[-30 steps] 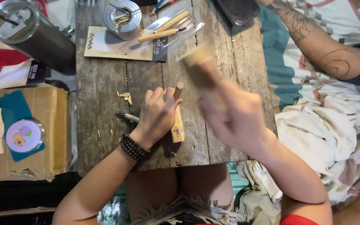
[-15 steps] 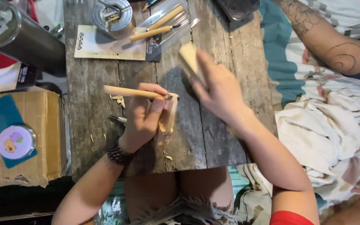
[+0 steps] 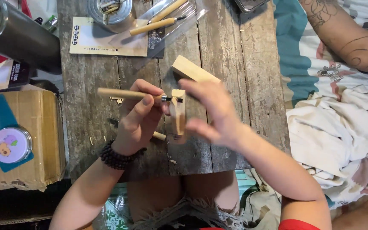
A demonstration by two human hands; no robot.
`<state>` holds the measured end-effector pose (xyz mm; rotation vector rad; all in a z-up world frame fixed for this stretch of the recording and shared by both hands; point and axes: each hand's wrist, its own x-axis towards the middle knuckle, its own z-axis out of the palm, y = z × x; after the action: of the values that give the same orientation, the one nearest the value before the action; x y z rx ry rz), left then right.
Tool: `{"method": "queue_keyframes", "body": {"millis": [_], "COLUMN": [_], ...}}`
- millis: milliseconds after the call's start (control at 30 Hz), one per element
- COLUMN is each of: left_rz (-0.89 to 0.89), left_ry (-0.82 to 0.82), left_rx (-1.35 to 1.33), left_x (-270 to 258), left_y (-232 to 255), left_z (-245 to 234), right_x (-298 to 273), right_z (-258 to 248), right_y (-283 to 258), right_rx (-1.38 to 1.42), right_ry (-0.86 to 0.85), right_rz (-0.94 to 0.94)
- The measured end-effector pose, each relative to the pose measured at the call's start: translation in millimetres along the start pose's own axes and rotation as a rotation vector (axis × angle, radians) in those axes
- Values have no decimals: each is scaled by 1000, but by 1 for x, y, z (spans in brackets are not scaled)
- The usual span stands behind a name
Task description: Carving, sanding, and assembling small wooden blocks to create a handcrafted object.
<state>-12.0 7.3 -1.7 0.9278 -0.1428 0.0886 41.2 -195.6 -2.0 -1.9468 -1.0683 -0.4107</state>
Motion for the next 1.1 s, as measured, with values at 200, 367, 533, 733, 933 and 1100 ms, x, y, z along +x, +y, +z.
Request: {"method": "queue_keyframes", "body": {"millis": [200, 367, 533, 733, 933, 1100], "left_rz": [-111, -148, -31, 466, 465, 472], "left_ry": [-164, -484, -368, -368, -476, -405], "left_rx": [-161, -93, 473, 1410, 1472, 1439], "left_x": [1, 14, 19, 16, 5, -5], "left_y": [1, 30, 45, 47, 25, 13], "left_z": [-7, -15, -21, 5, 5, 11], "right_x": [-6, -9, -4, 7, 8, -13], "right_z": [-4, -13, -23, -28, -21, 5], "right_y": [-16, -9, -10, -9, -16, -6], "right_rx": [609, 574, 449, 316, 286, 410], "right_ry": [-17, -27, 26, 21, -89, -33], "right_rz": [217, 106, 27, 20, 58, 64]}}
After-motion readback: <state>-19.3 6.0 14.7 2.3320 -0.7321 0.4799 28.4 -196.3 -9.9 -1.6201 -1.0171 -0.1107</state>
